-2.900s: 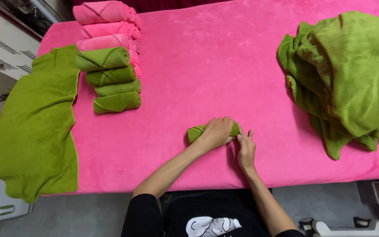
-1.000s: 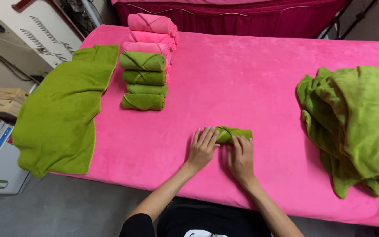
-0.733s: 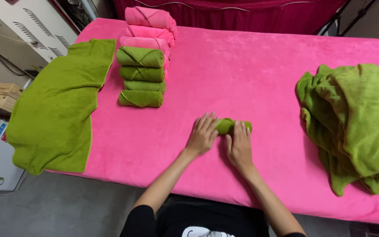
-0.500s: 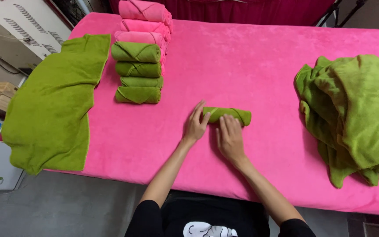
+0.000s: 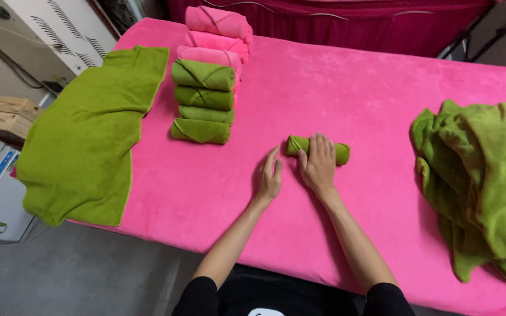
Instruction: Folding and rolling towels into decorative shapes on a massage table
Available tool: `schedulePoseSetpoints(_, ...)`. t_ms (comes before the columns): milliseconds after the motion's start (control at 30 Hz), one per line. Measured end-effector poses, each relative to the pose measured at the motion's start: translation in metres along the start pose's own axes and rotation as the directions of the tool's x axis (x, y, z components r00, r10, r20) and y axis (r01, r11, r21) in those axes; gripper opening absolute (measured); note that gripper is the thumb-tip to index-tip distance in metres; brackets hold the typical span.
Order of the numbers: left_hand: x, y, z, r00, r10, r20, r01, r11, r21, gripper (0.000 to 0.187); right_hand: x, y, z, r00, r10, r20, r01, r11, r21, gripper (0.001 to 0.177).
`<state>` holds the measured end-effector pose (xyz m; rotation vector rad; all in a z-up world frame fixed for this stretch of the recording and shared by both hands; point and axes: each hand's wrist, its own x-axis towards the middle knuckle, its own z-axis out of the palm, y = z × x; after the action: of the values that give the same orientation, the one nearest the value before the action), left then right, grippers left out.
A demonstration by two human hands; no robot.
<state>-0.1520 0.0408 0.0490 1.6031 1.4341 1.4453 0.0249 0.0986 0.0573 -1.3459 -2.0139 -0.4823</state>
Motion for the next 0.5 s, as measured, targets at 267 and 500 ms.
schedulePoseSetpoints(267, -0.003, 0.003, 0.0, 0.999, -0.027, 0.041, 0.029, 0.998, -0.049, 0.059, 0.044, 0.021, 0.035, 0.989, -0.051, -0.139, 0.031, 0.989, -0.145, 0.058)
schedulePoseSetpoints(500, -0.002, 0.003, 0.003, 1.0, -0.025, 0.01, 0.026, 0.991, -0.128, 0.056, 0.079, 0.022, 0.035, 0.996, 0.074, 0.054, -0.065, 0.984, -0.165, 0.056)
